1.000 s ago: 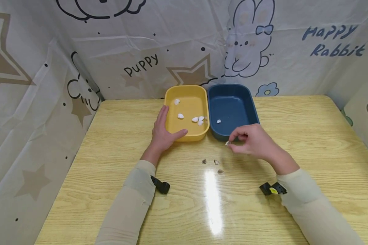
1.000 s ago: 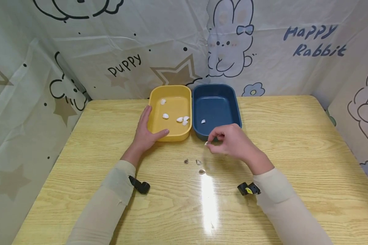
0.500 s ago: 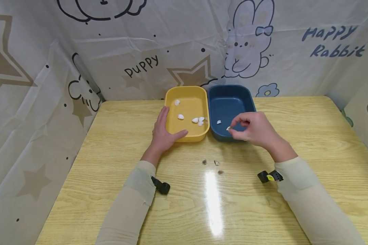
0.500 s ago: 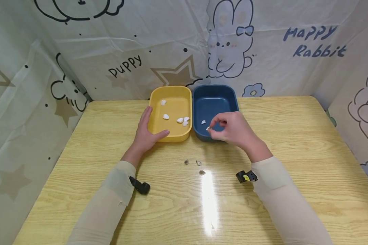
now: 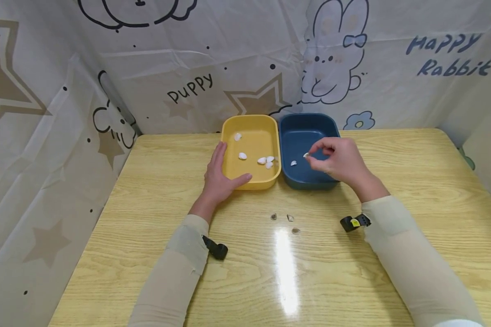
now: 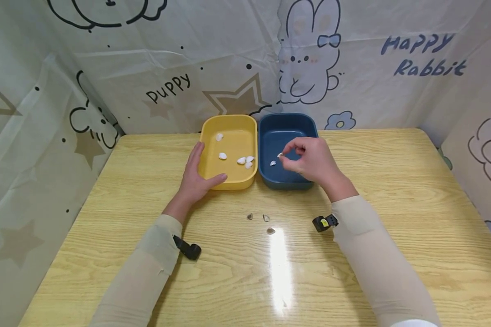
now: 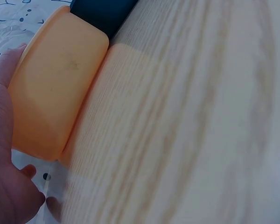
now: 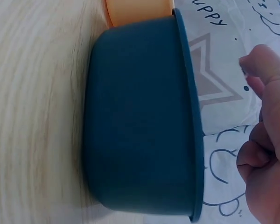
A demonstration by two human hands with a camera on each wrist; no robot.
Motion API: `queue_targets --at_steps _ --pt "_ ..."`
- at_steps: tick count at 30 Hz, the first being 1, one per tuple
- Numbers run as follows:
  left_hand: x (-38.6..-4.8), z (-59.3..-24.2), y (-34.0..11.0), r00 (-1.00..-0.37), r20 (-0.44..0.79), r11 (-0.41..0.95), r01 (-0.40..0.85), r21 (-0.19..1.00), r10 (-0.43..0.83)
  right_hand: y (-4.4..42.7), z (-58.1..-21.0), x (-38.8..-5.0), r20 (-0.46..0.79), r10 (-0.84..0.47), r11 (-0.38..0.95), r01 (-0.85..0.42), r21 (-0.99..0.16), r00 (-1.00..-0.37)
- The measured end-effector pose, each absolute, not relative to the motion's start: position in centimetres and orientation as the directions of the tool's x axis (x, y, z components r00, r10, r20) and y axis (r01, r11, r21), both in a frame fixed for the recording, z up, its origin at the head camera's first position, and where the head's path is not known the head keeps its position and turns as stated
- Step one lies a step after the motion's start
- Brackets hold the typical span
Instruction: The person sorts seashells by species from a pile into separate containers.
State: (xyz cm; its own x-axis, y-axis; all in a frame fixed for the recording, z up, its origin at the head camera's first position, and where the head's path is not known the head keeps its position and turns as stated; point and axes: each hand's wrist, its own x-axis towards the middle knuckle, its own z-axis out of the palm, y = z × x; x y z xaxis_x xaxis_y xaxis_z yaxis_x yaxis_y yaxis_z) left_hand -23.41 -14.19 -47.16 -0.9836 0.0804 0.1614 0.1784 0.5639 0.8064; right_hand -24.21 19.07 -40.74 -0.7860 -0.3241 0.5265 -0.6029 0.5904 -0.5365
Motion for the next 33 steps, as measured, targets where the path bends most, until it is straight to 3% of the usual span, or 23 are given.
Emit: queue_targets --at_steps 12,20,33 --pt "-23.4 -47.2 -14.2 -0.983 0.163 0.563 0.18 0.806 0.081 18.1 -41.4 -27.0 0.556 -0.158 0.595 -0.528 -0.606 -0.816" --pt "-23.5 -47.3 -14.2 -0.984 0.158 0.559 0.178 0.81 0.085 17.1 -42.8 -28.2 0.48 -0.021 0.553 -0.41 -0.726 -0.877" --pt "-23.4 -47.3 -14.3 -0.982 0.167 0.558 0.189 0.808 0.091 16.5 -43.5 -28.6 0.415 0.053 0.561 -0.316 -0.765 -0.908"
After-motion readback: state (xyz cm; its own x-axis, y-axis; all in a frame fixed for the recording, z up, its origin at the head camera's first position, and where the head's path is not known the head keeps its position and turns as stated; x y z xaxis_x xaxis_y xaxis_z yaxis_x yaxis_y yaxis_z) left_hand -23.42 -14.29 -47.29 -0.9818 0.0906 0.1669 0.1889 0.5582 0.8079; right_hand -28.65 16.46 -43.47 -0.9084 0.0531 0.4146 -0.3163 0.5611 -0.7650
